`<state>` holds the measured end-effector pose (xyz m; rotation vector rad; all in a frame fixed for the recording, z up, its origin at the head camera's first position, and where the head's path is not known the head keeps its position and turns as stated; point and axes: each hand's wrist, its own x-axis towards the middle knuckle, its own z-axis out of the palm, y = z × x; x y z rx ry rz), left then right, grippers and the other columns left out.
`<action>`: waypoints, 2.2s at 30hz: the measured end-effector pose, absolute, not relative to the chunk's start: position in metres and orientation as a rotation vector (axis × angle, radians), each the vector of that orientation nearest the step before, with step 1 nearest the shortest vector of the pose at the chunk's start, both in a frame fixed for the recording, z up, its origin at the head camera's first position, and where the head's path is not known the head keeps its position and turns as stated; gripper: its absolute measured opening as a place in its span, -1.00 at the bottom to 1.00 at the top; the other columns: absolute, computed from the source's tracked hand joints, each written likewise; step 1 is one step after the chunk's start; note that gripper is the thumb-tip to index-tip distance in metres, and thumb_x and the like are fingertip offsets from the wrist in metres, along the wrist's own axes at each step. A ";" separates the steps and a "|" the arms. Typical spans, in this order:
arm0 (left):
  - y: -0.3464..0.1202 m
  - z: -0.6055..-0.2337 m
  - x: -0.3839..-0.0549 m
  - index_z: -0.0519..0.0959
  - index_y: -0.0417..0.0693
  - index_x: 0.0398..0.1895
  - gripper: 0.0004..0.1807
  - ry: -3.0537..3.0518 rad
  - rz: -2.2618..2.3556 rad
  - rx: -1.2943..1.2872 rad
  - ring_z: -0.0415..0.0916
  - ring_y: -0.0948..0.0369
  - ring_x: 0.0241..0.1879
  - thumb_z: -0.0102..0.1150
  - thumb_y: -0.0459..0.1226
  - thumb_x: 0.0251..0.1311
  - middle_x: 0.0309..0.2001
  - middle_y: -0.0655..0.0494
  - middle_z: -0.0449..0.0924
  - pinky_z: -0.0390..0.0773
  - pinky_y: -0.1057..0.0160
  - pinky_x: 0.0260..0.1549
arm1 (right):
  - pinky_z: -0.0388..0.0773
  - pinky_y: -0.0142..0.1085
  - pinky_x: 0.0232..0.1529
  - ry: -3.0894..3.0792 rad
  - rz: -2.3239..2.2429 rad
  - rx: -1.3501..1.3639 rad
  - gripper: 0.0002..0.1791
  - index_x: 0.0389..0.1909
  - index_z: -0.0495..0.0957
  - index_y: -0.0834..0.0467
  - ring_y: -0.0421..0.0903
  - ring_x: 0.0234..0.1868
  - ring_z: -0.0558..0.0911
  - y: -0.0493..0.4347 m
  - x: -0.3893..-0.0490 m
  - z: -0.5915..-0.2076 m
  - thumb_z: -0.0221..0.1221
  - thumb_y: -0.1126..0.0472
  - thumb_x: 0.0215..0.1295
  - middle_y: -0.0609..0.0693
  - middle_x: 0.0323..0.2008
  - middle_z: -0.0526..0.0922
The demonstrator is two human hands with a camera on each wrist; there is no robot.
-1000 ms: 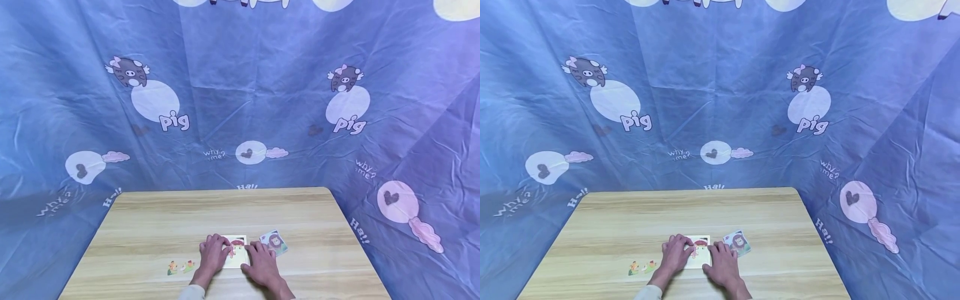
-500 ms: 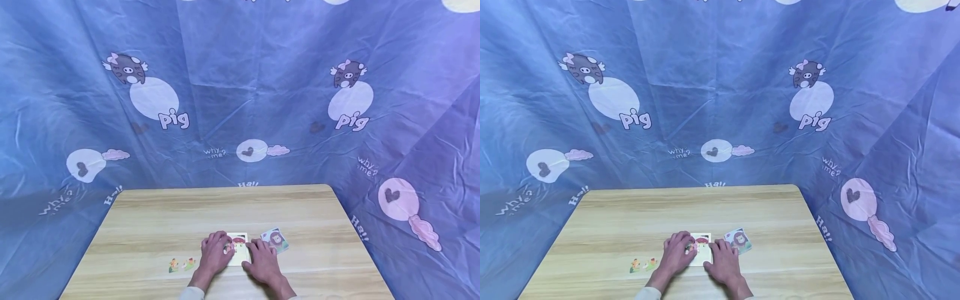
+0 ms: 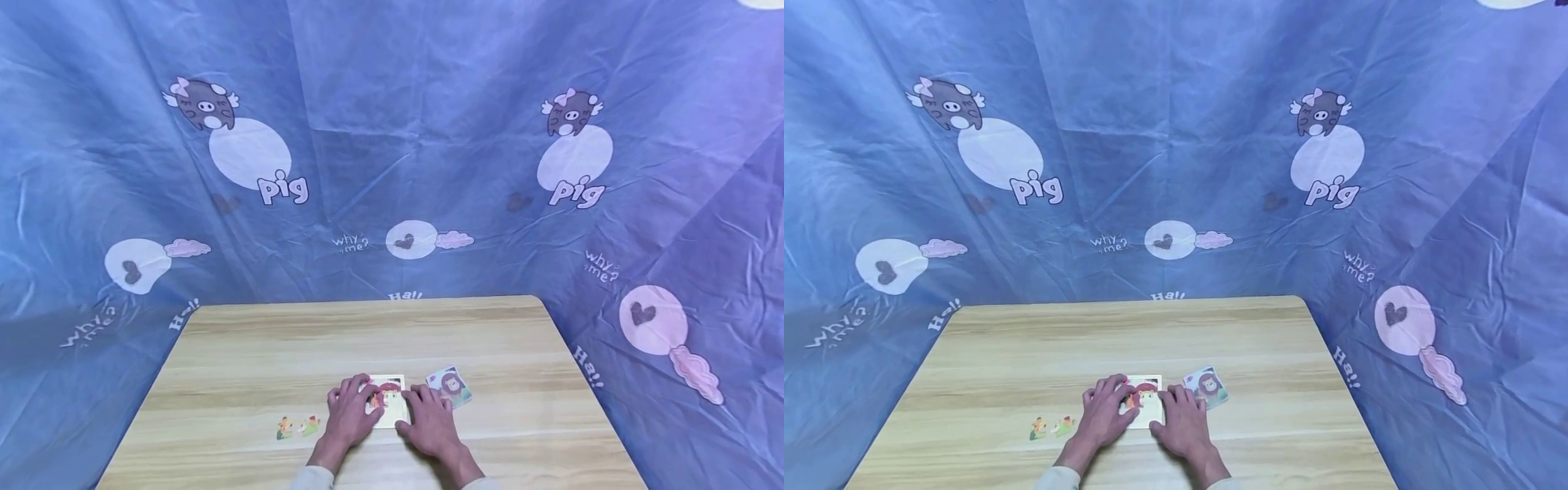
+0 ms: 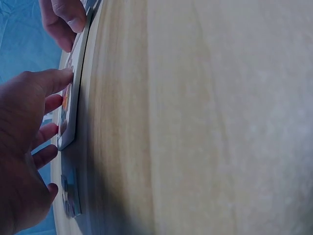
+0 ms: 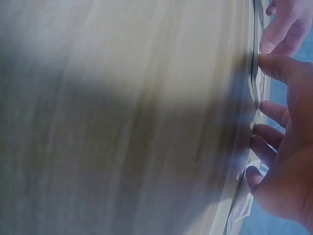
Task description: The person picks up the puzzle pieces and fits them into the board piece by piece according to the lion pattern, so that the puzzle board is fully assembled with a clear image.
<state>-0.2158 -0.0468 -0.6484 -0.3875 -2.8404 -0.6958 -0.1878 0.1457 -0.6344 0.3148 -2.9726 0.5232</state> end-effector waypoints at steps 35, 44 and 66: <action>-0.099 -0.646 -0.204 0.59 0.17 0.00 -0.53 -2.842 -0.757 -0.144 0.36 0.03 0.17 0.32 0.03 -0.02 0.15 0.09 0.50 0.20 -0.19 0.12 | 0.29 -0.02 -0.05 -3.017 0.552 0.294 -0.32 0.17 0.49 -0.01 0.03 0.16 0.44 0.144 -0.190 -0.634 0.28 -0.20 0.00 0.02 0.17 0.48; -0.109 -0.648 -0.206 0.58 0.13 0.04 -0.55 -2.858 -0.762 -0.069 0.33 0.03 0.16 0.28 0.01 0.06 0.16 0.08 0.48 0.18 -0.20 0.06 | 0.28 -0.04 -0.07 -3.004 0.553 0.290 -0.33 0.16 0.49 -0.01 0.03 0.16 0.44 0.145 -0.190 -0.634 0.29 -0.19 0.00 0.02 0.17 0.48; -0.122 -0.640 -0.215 0.59 0.07 0.04 -0.65 -2.928 -0.754 -0.136 0.34 0.05 0.11 0.24 -0.11 0.18 0.14 0.10 0.45 0.17 -0.09 -0.06 | 0.27 -0.05 -0.06 -2.990 0.548 0.293 -0.33 0.15 0.49 -0.03 0.02 0.16 0.44 0.145 -0.190 -0.636 0.28 -0.20 -0.01 0.01 0.16 0.48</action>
